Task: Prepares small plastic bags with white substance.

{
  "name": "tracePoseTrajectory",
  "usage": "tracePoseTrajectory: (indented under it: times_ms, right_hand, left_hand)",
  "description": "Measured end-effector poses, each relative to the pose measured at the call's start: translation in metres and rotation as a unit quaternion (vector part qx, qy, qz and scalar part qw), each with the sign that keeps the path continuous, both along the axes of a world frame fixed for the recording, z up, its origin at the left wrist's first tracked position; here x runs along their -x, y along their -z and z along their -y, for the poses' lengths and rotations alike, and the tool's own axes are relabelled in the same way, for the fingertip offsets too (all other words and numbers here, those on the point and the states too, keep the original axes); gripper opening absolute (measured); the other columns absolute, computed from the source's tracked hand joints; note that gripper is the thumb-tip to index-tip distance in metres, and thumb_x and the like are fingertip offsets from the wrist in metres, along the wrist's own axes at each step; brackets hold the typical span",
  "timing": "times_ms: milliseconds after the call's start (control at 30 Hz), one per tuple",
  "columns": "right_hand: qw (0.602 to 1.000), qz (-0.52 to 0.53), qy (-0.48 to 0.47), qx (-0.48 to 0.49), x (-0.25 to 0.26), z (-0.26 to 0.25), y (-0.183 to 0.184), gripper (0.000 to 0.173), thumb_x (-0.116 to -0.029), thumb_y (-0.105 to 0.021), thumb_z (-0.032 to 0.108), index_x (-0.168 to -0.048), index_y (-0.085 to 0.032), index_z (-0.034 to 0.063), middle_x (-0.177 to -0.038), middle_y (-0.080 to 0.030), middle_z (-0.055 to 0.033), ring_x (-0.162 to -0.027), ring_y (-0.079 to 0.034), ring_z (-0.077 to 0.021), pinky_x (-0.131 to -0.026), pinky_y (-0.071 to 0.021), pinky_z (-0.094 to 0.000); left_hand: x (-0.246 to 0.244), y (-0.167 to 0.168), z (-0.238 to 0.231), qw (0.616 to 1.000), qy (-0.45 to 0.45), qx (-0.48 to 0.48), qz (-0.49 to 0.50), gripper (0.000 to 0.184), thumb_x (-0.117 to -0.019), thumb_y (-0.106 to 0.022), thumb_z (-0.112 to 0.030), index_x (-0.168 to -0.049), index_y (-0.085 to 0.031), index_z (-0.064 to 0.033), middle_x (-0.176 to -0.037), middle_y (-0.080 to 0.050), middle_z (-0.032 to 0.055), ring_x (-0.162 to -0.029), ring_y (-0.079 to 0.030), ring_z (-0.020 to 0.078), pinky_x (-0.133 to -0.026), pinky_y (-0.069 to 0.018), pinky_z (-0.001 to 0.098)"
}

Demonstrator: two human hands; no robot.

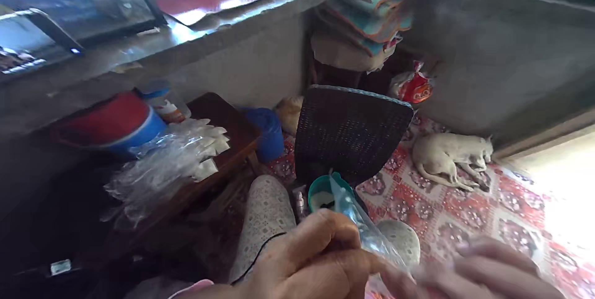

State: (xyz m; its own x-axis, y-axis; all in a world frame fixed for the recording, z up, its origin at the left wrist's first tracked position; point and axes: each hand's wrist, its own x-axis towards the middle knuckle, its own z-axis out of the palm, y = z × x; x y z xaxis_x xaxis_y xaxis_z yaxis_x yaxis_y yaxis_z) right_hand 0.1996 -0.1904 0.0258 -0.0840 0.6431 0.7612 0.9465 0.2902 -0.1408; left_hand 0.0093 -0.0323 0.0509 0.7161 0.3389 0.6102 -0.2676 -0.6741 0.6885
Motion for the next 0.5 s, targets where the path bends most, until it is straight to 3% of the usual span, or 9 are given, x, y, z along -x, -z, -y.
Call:
tracePoseTrajectory:
  times_ms: [67,100,200,267,367,500]
  right_hand:
    - [0.998,-0.039,0.001,0.052,-0.001,-0.011,0.011,0.022,-0.0976,-0.069,0.032,-0.118,-0.07,0.0217,-0.114,-0.065,0.0019,-0.115,-0.054,-0.0174,-0.104,-0.0395,-0.0348]
    - [0.995,-0.073,-0.012,0.064,-0.002,-0.02,0.017,0.02,-0.1006,-0.065,0.034,-0.113,-0.071,0.02,-0.114,-0.067,0.0021,-0.116,-0.055,-0.016,-0.103,-0.0417,-0.0323]
    - [0.982,-0.175,-0.027,0.06,-0.005,-0.055,0.038,0.023,-0.1036,-0.061,0.032,-0.094,-0.073,0.0145,-0.098,-0.073,0.0018,-0.103,-0.064,-0.0121,-0.091,-0.0515,-0.0312]
    - [0.962,-0.255,-0.019,0.094,-0.008,-0.078,0.053,0.02,-0.0997,-0.067,0.028,-0.089,-0.075,0.0135,-0.092,-0.073,0.0038,-0.095,-0.066,-0.0097,-0.085,-0.0548,-0.0298]
    - [0.932,-0.325,0.027,0.159,-0.008,-0.107,0.079,0.012,-0.0913,-0.074,0.024,-0.085,-0.072,0.0139,-0.083,-0.068,0.0058,-0.084,-0.064,-0.007,-0.075,-0.0542,-0.026]
    - [0.847,-0.419,0.068,0.32,-0.014,-0.135,0.123,0.015,-0.0879,-0.073,0.015,-0.092,-0.059,0.0093,-0.074,-0.063,-0.0022,-0.064,-0.062,-0.0131,-0.06,-0.0539,-0.0336]
  left_hand:
    - [-0.002,0.009,-0.004,0.999,-0.042,-0.033,-0.012,0.01,-0.0944,-0.069,-0.004,-0.1,-0.077,-0.001,-0.101,-0.065,0.0106,-0.09,-0.062,0.0067,-0.076,-0.0538,0.0146]
    - [-0.005,0.017,-0.007,0.996,-0.063,-0.051,-0.021,0.01,-0.0956,-0.068,-0.007,-0.1,-0.077,-0.0027,-0.101,-0.065,0.009,-0.089,-0.062,0.0051,-0.075,-0.0532,0.0136]
    - [-0.017,0.035,-0.015,0.986,-0.12,-0.084,-0.082,0.016,-0.0987,-0.063,-0.012,-0.1,-0.078,-0.0071,-0.098,-0.067,0.0041,-0.083,-0.061,0.0016,-0.071,-0.0525,0.0136]
    - [-0.025,0.049,-0.025,0.976,-0.149,-0.089,-0.128,0.017,-0.099,-0.061,-0.014,-0.101,-0.077,-0.0087,-0.099,-0.065,0.0013,-0.08,-0.06,0.0,-0.069,-0.0539,0.0143]
    - [-0.039,0.079,-0.047,0.967,-0.176,-0.055,-0.174,0.013,-0.0947,-0.065,-0.01,-0.099,-0.078,-0.0095,-0.099,-0.061,0.0009,-0.074,-0.059,0.001,-0.063,-0.0546,0.0159]
    - [-0.055,0.126,-0.065,0.952,-0.193,-0.007,-0.238,0.014,-0.0935,-0.066,-0.005,-0.099,-0.078,-0.0091,-0.101,-0.064,0.0025,-0.075,-0.062,0.0045,-0.067,-0.0573,0.0206]
